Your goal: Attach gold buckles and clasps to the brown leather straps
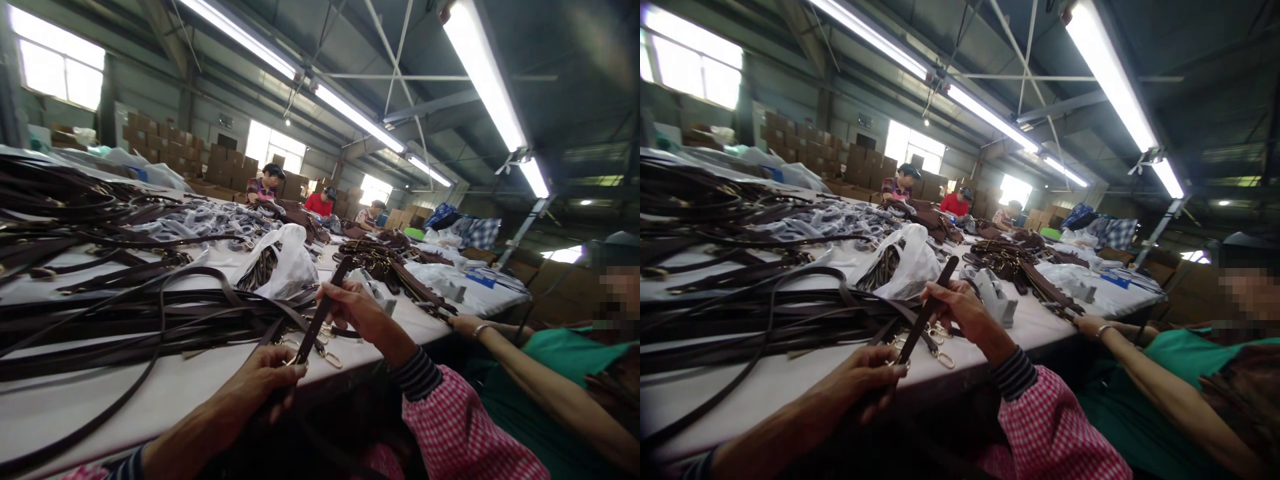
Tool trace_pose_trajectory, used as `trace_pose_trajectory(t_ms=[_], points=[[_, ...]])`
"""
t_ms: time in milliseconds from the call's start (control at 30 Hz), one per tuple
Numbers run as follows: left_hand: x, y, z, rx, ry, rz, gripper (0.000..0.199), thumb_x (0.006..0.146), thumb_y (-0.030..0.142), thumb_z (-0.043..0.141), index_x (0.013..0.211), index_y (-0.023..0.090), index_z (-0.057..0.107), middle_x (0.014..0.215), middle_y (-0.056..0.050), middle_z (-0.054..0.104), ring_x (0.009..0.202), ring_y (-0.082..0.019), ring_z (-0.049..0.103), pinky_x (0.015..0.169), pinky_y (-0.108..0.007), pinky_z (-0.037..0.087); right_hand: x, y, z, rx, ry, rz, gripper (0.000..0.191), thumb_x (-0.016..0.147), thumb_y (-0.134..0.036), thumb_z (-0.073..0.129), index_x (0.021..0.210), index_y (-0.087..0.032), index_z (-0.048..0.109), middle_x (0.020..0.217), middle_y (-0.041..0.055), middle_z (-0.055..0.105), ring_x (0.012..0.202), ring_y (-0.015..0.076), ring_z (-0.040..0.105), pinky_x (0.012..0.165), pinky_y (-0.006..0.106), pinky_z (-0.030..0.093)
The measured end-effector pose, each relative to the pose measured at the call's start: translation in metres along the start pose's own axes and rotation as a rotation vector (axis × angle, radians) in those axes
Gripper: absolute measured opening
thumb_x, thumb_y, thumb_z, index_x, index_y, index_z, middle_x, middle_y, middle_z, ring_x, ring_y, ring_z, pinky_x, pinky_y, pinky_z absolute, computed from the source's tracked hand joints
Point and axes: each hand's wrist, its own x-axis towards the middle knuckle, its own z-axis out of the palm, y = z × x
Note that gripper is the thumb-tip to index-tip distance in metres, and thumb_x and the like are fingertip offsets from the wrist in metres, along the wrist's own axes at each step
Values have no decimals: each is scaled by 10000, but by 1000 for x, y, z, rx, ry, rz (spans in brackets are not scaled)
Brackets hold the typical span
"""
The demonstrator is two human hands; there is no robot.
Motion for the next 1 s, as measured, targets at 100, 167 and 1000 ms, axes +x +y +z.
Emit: trace_pose_trajectory(t_ms=[100,167,1000], points=[[1,1,-2,-78,-22,35,303,822,421,748,827,149,615,605,13,601,431,-50,464,417,-147,285,-13,6,1,-86,-56,30,407,867,-530,735,914,-126,731,703,70,753,516,153,694,352,145,420],[2,3,-1,-130,-73,30,287,834,403,749,835,136,645,646,11,590,475,-50,475,448,-146,331,-18,10,1,-98,-39,21,436,886,-575,691,923,-140,710,761,81,773,578,185,740,361,146,438],[15,10,6,-117,-13,-46,314,756,380,792,890,109,709,669,-40,672,465,-56,503,422,-139,292,-29,43,6,33,156,-8,463,846,-618,707,829,-162,628,655,61,732,507,188,707,345,159,468]])
